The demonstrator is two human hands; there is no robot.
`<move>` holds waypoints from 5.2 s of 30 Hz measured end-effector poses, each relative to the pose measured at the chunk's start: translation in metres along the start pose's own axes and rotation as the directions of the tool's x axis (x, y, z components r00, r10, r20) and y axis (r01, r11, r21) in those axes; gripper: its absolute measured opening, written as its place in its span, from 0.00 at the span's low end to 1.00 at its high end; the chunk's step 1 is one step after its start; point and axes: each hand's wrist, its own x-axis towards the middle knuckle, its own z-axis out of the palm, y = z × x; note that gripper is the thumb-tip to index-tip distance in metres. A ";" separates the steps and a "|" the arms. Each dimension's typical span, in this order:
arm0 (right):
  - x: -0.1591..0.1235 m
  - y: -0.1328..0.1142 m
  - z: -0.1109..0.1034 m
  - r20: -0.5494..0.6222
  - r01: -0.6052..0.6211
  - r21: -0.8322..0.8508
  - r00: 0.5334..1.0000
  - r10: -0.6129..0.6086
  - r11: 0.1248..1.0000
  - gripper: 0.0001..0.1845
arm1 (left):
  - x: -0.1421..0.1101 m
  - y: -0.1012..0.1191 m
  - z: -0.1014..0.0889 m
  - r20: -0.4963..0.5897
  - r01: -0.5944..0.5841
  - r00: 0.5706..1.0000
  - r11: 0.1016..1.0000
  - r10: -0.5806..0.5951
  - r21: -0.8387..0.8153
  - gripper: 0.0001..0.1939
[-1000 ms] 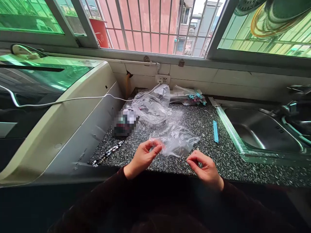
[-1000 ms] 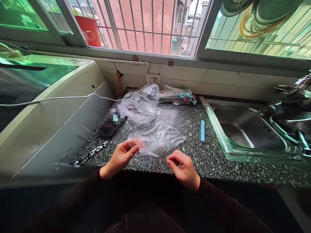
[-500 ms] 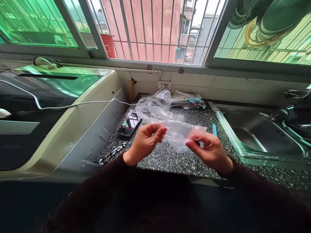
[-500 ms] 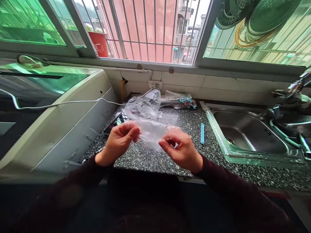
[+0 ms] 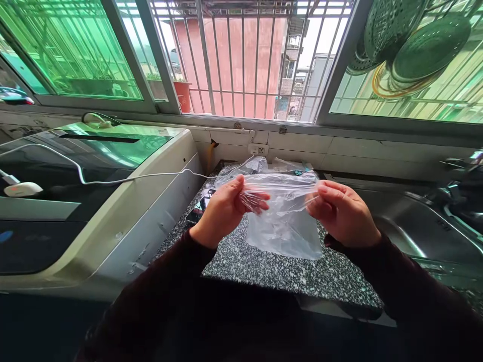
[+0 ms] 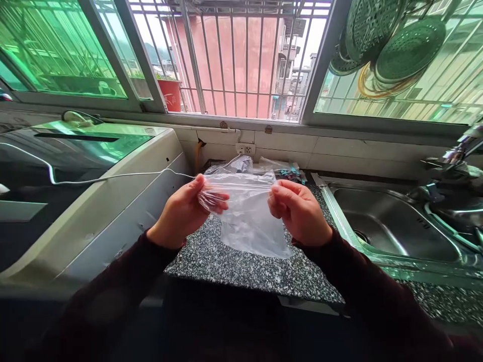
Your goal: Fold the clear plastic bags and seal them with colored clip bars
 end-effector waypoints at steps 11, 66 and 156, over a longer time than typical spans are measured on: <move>0.002 0.053 -0.006 -0.015 0.013 -0.358 1.000 -0.019 0.934 0.23 | 0.019 -0.026 0.003 -0.175 0.044 0.984 0.998 -0.037 0.037 0.13; 0.090 0.165 -0.110 -0.042 -0.209 -0.887 0.924 0.380 0.411 0.09 | 0.047 -0.097 -0.053 0.453 -0.442 0.890 0.149 -0.053 0.885 0.10; 0.023 0.164 -0.101 0.161 0.133 -0.982 0.960 0.227 0.133 0.08 | 0.000 -0.143 -0.081 0.504 -0.508 0.860 -0.044 -0.080 0.860 0.12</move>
